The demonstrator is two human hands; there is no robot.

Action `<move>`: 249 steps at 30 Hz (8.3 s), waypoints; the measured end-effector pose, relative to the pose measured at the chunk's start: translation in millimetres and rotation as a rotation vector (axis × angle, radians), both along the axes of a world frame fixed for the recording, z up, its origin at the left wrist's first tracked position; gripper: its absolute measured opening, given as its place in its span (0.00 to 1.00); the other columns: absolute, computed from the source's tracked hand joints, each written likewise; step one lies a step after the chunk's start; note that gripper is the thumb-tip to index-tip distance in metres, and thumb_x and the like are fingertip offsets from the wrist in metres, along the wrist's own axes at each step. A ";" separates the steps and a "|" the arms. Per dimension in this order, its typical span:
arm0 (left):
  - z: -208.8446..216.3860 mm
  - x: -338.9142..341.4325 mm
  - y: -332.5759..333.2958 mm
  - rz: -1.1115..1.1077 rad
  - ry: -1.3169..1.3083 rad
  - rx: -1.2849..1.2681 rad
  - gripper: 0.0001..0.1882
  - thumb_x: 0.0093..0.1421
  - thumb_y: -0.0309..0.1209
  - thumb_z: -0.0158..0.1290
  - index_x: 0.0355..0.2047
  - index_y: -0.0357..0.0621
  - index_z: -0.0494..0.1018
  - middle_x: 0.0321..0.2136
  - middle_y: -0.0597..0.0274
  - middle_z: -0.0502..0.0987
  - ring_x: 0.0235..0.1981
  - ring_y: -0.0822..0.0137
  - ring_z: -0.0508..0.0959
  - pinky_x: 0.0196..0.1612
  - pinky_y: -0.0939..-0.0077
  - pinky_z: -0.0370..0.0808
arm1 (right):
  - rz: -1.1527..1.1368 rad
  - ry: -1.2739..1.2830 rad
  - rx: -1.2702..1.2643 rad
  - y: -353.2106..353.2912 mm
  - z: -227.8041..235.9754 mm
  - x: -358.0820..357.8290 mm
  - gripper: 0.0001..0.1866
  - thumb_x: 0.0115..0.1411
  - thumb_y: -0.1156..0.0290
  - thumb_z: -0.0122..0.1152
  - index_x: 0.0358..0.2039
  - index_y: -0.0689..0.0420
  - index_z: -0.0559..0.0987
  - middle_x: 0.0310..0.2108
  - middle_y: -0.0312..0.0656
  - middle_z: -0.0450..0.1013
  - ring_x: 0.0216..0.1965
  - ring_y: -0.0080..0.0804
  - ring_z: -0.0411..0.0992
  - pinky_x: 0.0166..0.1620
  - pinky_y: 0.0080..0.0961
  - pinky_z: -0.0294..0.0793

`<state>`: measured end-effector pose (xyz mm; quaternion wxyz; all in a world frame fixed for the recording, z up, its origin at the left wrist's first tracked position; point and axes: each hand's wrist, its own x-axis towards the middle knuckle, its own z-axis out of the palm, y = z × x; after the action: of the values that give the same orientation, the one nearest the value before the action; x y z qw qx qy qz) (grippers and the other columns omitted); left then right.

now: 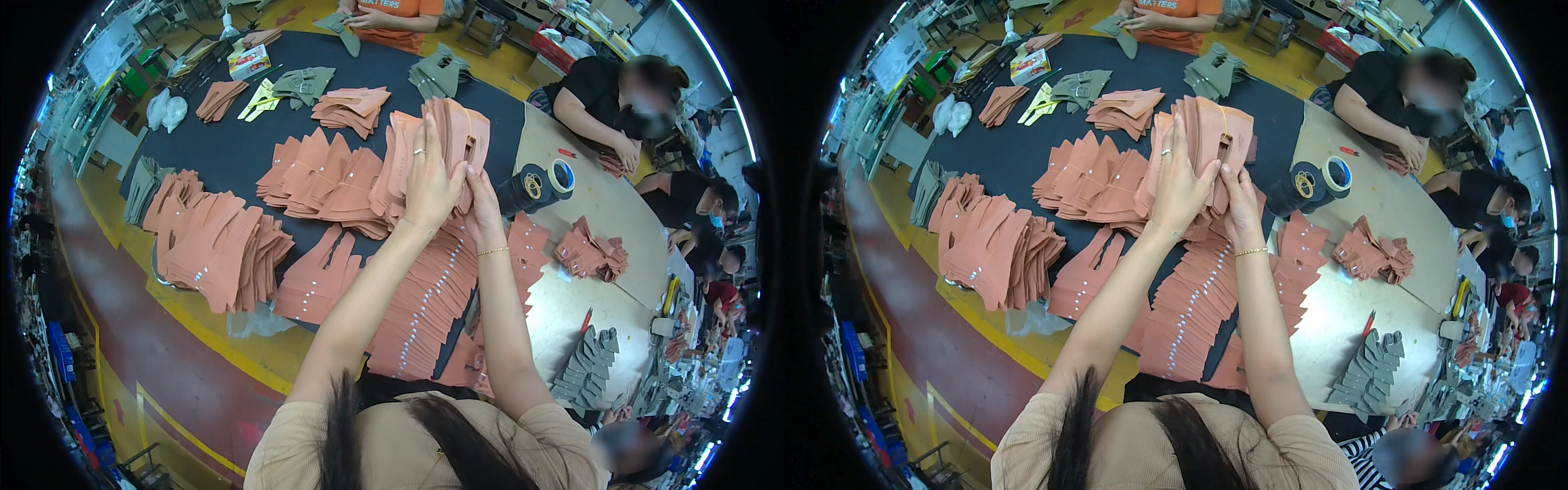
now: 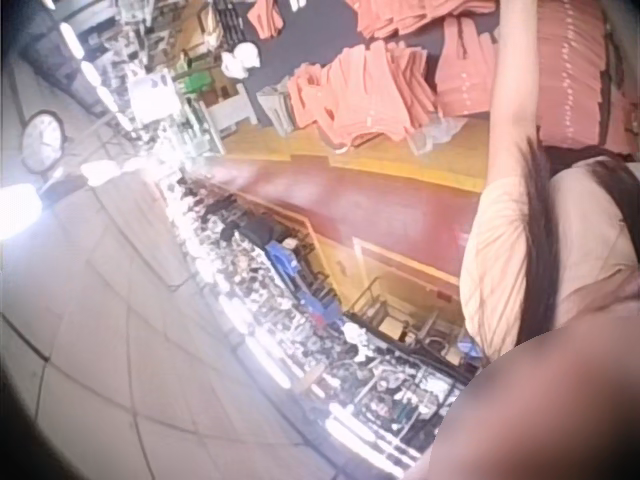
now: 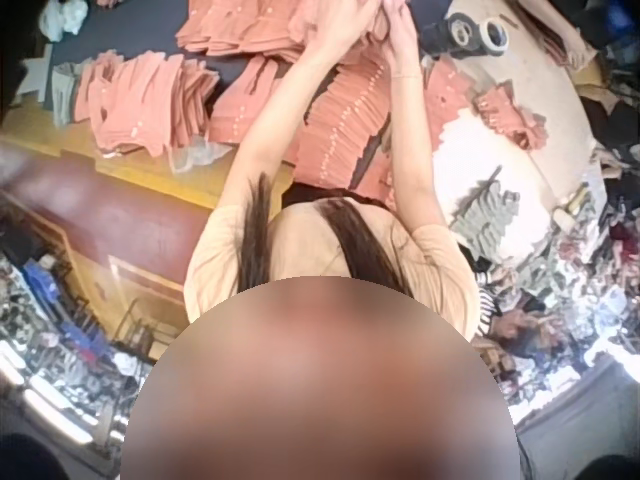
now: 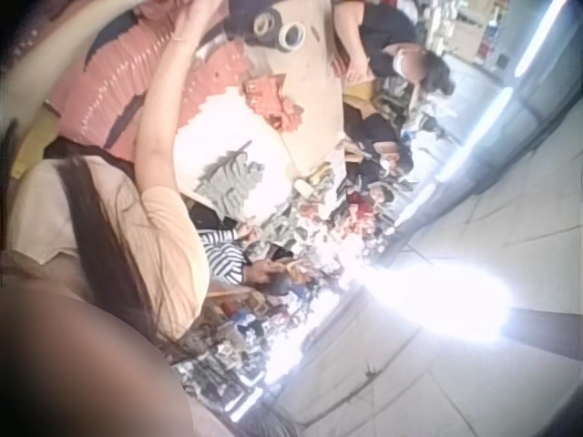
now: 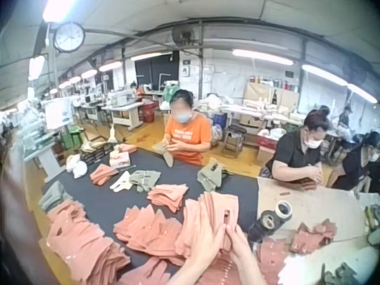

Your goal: The person gathers pink fabric pieces from a table, aligns them into stacks, and secures each stack with a rubber band. The person repeats this process to create multiple bundles and places them on the table.

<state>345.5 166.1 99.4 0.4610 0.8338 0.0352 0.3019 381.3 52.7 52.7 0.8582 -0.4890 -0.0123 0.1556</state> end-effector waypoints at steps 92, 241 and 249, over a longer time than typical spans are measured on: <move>48.6 -171.7 -158.1 -1.173 0.313 -0.543 0.22 0.53 0.27 0.61 0.48 0.32 0.74 0.49 0.42 0.75 0.53 0.55 0.74 0.57 0.63 0.68 | -0.517 -0.114 -0.348 -306.2 38.7 -159.5 0.18 0.56 0.75 0.62 0.47 0.65 0.75 0.39 0.39 0.77 0.39 0.21 0.73 0.43 0.21 0.73; 26.5 -141.5 -174.9 0.023 0.029 -0.669 0.37 0.54 0.22 0.60 0.61 0.37 0.55 0.55 0.54 0.65 0.54 0.65 0.68 0.58 0.70 0.65 | 0.290 0.151 -0.144 -237.3 8.4 -264.2 0.11 0.66 0.67 0.54 0.33 0.62 0.77 0.38 0.35 0.63 0.32 0.19 0.72 0.39 0.16 0.74; 0.1 -149.8 -169.9 0.201 0.175 -0.318 0.37 0.53 0.25 0.62 0.60 0.34 0.55 0.54 0.53 0.65 0.52 0.65 0.69 0.57 0.70 0.66 | 0.006 -0.116 -0.262 -251.0 -0.6 -258.2 0.09 0.65 0.67 0.56 0.37 0.61 0.78 0.44 0.37 0.64 0.49 0.23 0.65 0.53 0.23 0.67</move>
<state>195.7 -3.8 99.5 0.5496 0.7658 0.2054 0.2632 123.1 -198.3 52.1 0.7843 -0.6051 -0.0430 0.1298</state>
